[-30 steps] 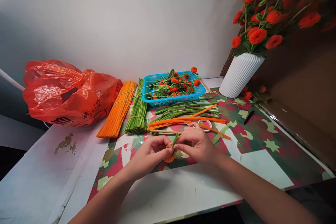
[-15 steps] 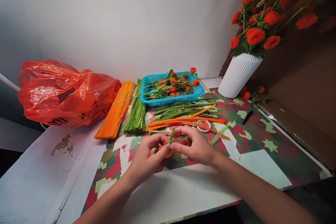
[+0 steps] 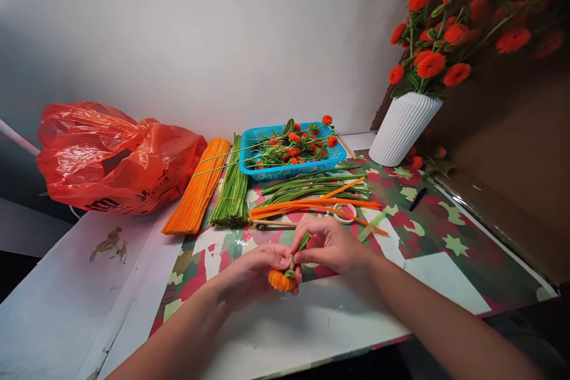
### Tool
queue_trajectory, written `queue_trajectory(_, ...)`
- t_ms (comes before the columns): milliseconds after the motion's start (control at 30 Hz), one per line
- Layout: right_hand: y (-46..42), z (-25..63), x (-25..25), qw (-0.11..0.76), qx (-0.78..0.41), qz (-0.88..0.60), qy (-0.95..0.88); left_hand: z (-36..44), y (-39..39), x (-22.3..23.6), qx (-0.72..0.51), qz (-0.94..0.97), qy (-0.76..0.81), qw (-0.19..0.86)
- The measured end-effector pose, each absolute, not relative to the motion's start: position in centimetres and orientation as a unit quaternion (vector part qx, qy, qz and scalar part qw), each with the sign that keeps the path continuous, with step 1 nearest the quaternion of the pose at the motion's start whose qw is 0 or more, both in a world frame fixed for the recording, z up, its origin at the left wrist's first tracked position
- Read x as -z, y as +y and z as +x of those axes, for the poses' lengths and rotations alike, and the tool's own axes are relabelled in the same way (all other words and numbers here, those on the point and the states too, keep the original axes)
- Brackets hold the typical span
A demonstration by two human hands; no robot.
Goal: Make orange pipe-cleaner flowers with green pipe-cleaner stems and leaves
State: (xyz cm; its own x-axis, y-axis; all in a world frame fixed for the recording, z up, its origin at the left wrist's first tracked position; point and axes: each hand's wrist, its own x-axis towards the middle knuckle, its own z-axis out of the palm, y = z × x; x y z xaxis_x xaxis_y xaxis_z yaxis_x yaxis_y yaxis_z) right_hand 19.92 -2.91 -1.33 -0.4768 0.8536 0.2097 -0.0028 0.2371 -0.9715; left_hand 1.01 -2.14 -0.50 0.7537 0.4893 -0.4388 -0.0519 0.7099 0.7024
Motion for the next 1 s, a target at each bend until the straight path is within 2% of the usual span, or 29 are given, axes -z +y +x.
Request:
queue_trajectory(67,-2.9,20.0,1.1,0.399,-0.48,-0.339,-0.704,1.0,-2.1,0.6,-0.151,0.38,0.334,0.85)
queue_trajectory(133,-2.9,20.1,0.7,0.388,-0.411,-0.366,-0.739,1.0,-2.2,0.6,-0.178,0.466,0.365,0.786)
queue_trajectory(300,-3.1,20.1,0.0,0.349,-0.313,-0.436,-0.768,1.0,-2.4,-0.2,-0.327,0.74,0.399,0.432)
queue_trajectory(400,-3.3,19.9,-0.1,0.329,-0.302,-0.464,-0.765,1.1,-2.5,-0.6,-0.324,0.803,0.374,0.333)
queue_trajectory(500,-3.4,19.6,-0.1,0.328,-0.312,-0.481,-0.751,1.1,-2.4,-0.5,-0.299,0.8,0.373,0.364)
queue_trajectory(733,-3.1,20.3,-0.4,0.324,-0.384,-0.446,-0.741,1.0,-2.1,0.1,-0.214,0.679,0.359,0.604)
queue_trajectory(1000,-3.0,21.0,-0.3,0.356,-0.462,-0.36,-0.728,0.5,-1.9,0.6,-0.163,0.57,0.326,0.737)
